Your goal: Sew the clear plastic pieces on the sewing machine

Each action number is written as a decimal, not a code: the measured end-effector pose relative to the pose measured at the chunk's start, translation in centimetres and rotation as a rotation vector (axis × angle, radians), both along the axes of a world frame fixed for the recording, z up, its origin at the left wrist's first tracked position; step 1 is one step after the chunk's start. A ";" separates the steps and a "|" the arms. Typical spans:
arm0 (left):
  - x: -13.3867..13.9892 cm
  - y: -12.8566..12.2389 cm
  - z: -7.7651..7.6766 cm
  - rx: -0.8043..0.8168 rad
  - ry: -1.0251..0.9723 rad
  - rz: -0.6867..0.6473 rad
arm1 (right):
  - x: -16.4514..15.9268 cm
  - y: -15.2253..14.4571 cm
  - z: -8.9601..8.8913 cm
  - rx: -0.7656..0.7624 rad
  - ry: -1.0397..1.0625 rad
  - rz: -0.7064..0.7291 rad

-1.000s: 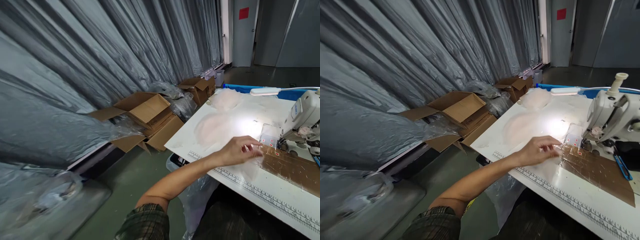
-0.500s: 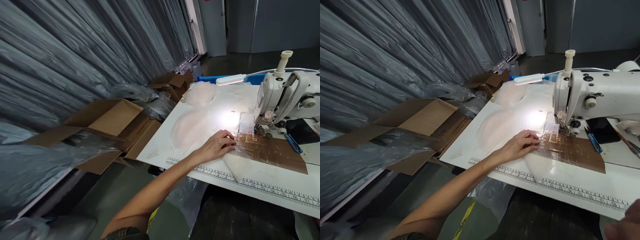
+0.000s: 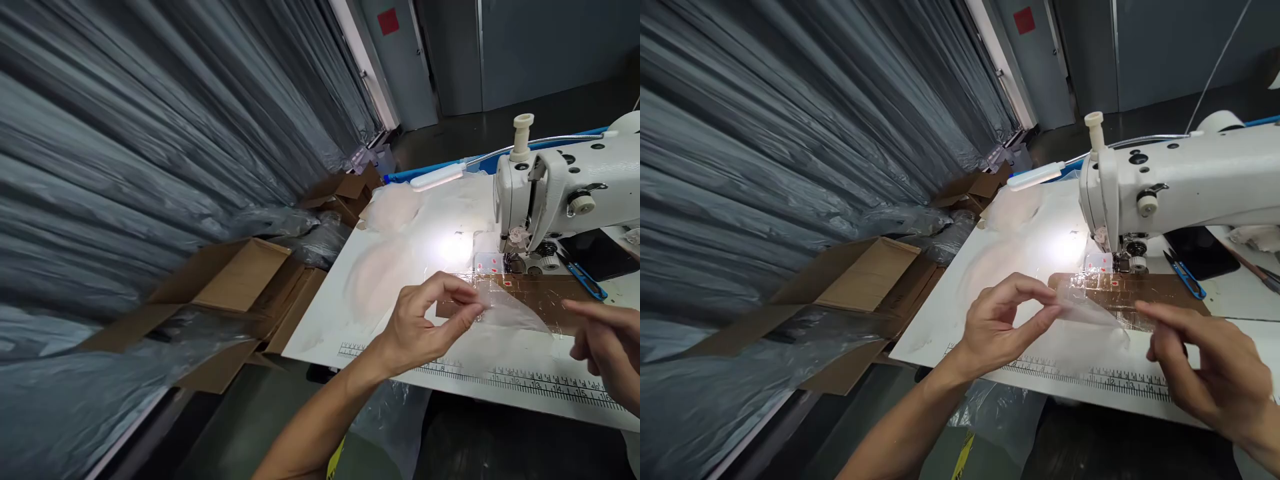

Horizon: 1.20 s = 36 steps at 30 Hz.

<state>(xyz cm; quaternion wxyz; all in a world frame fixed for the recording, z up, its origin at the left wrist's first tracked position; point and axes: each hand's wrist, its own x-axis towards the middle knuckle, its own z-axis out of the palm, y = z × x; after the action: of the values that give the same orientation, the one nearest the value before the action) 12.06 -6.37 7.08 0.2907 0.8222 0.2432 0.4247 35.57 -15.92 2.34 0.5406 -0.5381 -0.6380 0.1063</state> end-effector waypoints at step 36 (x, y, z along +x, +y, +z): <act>2.0 11.0 -5.8 0.016 0.582 0.204 | -1.0 8.5 -2.0 -0.652 -0.287 0.070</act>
<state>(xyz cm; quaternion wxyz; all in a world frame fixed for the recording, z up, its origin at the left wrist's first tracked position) 14.05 4.59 1.26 0.1584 0.8829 0.3940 0.2002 34.54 -7.41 0.38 0.2414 -0.6696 -0.6580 0.2459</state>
